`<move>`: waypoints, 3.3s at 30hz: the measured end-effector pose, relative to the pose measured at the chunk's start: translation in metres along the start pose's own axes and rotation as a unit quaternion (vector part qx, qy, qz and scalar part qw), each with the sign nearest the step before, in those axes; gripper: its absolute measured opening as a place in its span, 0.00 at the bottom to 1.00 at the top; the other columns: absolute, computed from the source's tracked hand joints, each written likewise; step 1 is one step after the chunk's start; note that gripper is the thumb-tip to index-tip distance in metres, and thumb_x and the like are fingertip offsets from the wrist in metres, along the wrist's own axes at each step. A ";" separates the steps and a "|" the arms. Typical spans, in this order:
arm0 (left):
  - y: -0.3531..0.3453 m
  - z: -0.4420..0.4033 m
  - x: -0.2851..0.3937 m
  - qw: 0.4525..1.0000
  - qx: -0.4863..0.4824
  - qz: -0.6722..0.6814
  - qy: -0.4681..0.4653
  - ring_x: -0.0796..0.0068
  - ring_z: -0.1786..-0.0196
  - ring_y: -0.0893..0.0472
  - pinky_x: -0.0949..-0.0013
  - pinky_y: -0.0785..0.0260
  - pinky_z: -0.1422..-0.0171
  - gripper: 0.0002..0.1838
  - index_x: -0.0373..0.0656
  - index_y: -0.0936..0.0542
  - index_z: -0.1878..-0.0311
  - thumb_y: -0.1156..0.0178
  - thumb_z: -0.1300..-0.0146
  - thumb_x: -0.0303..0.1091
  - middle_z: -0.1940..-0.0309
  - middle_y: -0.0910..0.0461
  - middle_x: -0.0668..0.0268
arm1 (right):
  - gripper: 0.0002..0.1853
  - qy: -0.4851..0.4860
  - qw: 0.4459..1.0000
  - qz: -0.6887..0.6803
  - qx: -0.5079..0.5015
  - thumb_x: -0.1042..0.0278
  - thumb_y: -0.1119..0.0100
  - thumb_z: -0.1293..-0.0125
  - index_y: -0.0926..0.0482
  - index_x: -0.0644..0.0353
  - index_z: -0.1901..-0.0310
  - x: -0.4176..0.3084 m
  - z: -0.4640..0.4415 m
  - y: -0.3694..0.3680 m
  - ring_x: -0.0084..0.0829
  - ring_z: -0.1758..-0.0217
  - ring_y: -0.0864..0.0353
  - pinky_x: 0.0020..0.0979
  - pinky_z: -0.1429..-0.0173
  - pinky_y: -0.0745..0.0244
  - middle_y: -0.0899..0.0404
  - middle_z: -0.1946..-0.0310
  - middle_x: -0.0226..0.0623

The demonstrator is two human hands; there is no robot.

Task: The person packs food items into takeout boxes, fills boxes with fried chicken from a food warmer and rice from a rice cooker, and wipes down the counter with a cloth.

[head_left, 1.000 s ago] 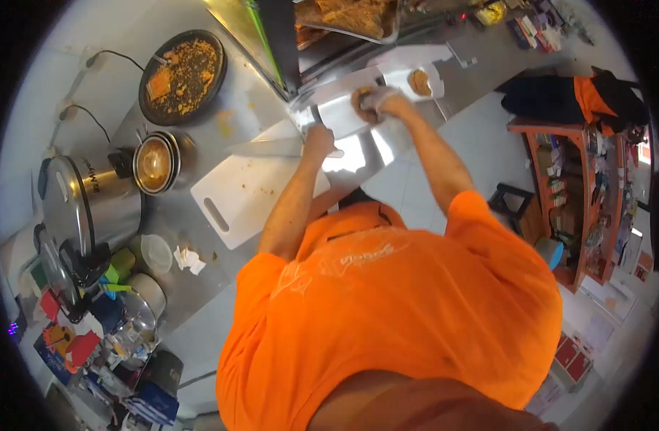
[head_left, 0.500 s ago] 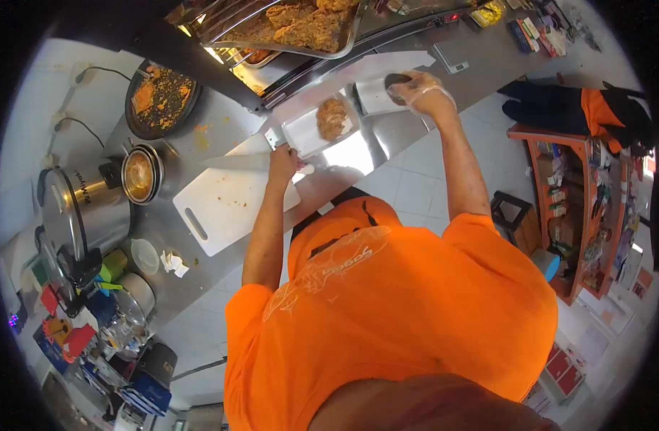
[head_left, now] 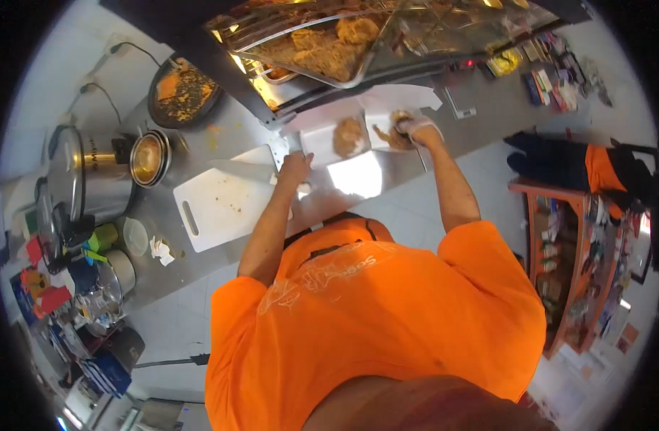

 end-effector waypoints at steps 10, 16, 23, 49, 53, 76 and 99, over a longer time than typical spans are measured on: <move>0.071 0.218 -0.052 0.958 0.149 0.202 0.141 0.52 0.62 0.13 0.56 0.22 0.55 0.18 0.38 0.17 0.50 0.39 0.32 0.44 0.66 0.14 0.50 | 0.25 0.406 0.829 -0.289 -0.254 0.51 0.36 0.31 0.23 0.54 0.37 -0.268 0.174 -0.013 0.33 0.50 0.19 0.31 0.44 0.25 0.18 0.49 0.37; 0.079 0.293 -0.046 0.924 0.226 0.275 0.141 0.60 0.67 0.14 0.62 0.23 0.60 0.18 0.38 0.17 0.49 0.39 0.31 0.43 0.69 0.14 0.52 | 0.32 0.208 0.880 -0.370 -0.212 0.45 0.33 0.36 0.27 0.62 0.40 -0.513 0.066 -0.165 0.40 0.51 0.18 0.42 0.48 0.23 0.18 0.55 0.45; 0.033 0.371 -0.124 0.854 0.296 0.372 0.212 0.64 0.65 0.16 0.62 0.23 0.58 0.14 0.39 0.17 0.47 0.39 0.30 0.38 0.66 0.14 0.56 | 0.35 0.146 0.971 -0.186 -0.042 0.50 0.34 0.39 0.30 0.50 0.32 -0.585 0.005 -0.186 0.50 0.43 0.17 0.44 0.41 0.22 0.17 0.45 0.50; 0.064 0.319 -0.155 0.948 0.150 0.269 0.082 0.63 0.57 0.14 0.62 0.23 0.50 0.13 0.40 0.16 0.48 0.38 0.32 0.35 0.60 0.13 0.54 | 0.15 0.063 0.700 -0.706 -0.086 0.58 0.45 0.23 0.22 0.53 0.41 -0.353 0.086 0.027 0.22 0.79 0.20 0.26 0.80 0.31 0.12 0.55 0.38; 0.030 0.334 -0.145 0.937 0.200 0.268 0.105 0.65 0.57 0.14 0.63 0.23 0.50 0.13 0.38 0.16 0.50 0.38 0.31 0.35 0.59 0.13 0.55 | 0.14 0.070 0.721 -0.685 0.076 0.58 0.43 0.25 0.19 0.57 0.48 -0.306 0.045 0.032 0.33 0.75 0.18 0.34 0.75 0.26 0.13 0.56 0.44; -0.283 0.705 -0.243 0.597 0.297 0.489 0.562 0.66 0.66 0.15 0.59 0.20 0.66 0.25 0.42 0.24 0.40 0.33 0.35 0.43 0.61 0.14 0.58 | 0.24 0.168 0.885 -0.207 0.382 0.47 0.51 0.23 0.16 0.59 0.45 -0.384 0.151 0.031 0.38 0.56 0.13 0.41 0.51 0.21 0.12 0.55 0.47; 0.645 0.442 -0.494 0.886 0.452 0.100 0.035 0.59 0.33 0.23 0.50 0.36 0.31 0.36 0.53 0.41 0.21 0.41 0.28 0.49 0.37 0.20 0.57 | 0.27 0.343 0.767 -0.543 -0.013 0.40 0.47 0.26 0.16 0.56 0.44 -0.642 0.287 -0.219 0.26 0.55 0.18 0.29 0.57 0.23 0.14 0.51 0.36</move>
Point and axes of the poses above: each hand's wrist, its own z-axis away from the middle knuckle, its own y-axis out of the back of the hand, x = y × z, the point moved 5 cm from there along -z, towards the middle knuckle
